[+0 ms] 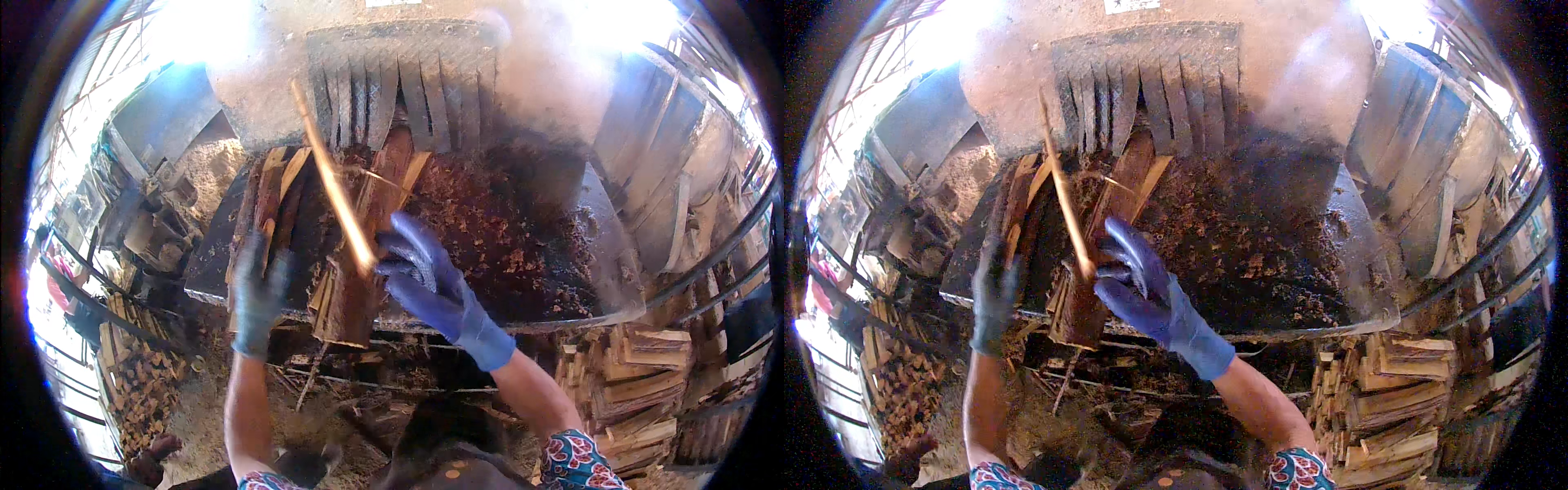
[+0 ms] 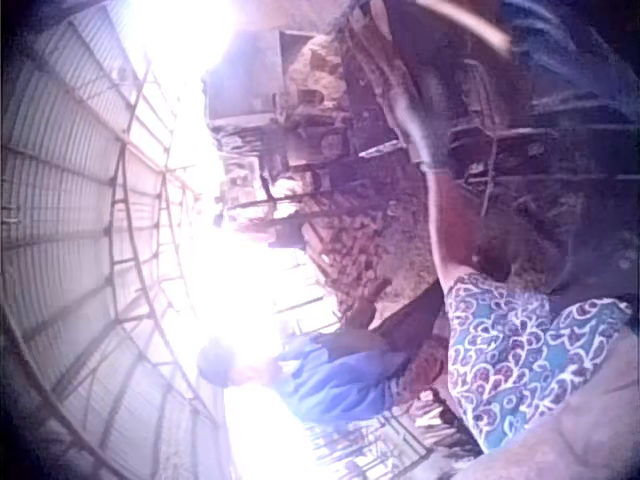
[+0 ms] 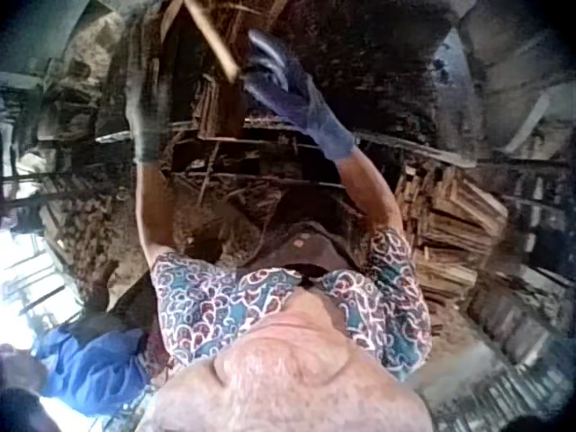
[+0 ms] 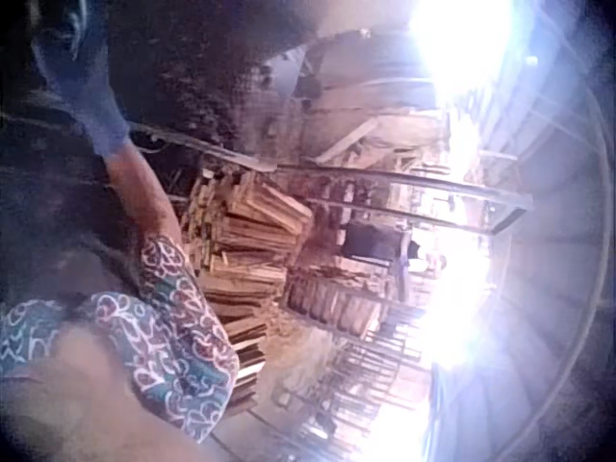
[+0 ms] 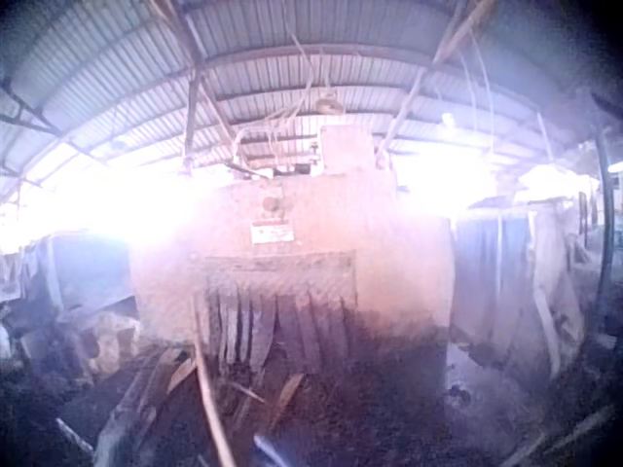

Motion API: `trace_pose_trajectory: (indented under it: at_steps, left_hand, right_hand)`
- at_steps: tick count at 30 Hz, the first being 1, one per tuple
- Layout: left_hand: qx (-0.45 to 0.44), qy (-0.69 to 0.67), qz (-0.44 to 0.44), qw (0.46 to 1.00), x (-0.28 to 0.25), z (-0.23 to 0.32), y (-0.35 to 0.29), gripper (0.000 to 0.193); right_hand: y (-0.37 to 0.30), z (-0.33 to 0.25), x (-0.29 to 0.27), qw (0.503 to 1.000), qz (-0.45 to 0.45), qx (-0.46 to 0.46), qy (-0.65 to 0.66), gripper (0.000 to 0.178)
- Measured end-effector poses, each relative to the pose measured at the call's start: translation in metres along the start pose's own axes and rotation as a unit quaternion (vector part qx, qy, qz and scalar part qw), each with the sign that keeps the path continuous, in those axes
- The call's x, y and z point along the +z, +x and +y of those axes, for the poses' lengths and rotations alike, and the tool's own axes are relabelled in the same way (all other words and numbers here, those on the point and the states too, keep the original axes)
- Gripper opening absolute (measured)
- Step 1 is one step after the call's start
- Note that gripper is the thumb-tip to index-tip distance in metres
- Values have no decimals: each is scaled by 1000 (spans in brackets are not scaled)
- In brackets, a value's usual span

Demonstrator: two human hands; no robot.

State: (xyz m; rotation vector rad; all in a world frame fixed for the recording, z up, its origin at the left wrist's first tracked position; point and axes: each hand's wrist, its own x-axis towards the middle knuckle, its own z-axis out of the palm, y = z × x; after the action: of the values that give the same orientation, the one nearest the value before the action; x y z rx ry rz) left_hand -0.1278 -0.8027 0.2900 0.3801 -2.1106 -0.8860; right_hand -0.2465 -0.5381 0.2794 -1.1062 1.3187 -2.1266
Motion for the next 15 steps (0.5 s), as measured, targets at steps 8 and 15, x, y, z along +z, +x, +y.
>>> trace_pose_trajectory:
  at_steps: [8,15]
  left_hand:
    - [-14,230,-237,944,47,50,-37,102]
    - [-14,95,-211,973,34,37,-39,108]
  right_hand:
    - [-93,66,32,952,60,266,143,44]
    - [-67,144,73,806,86,287,510,53]
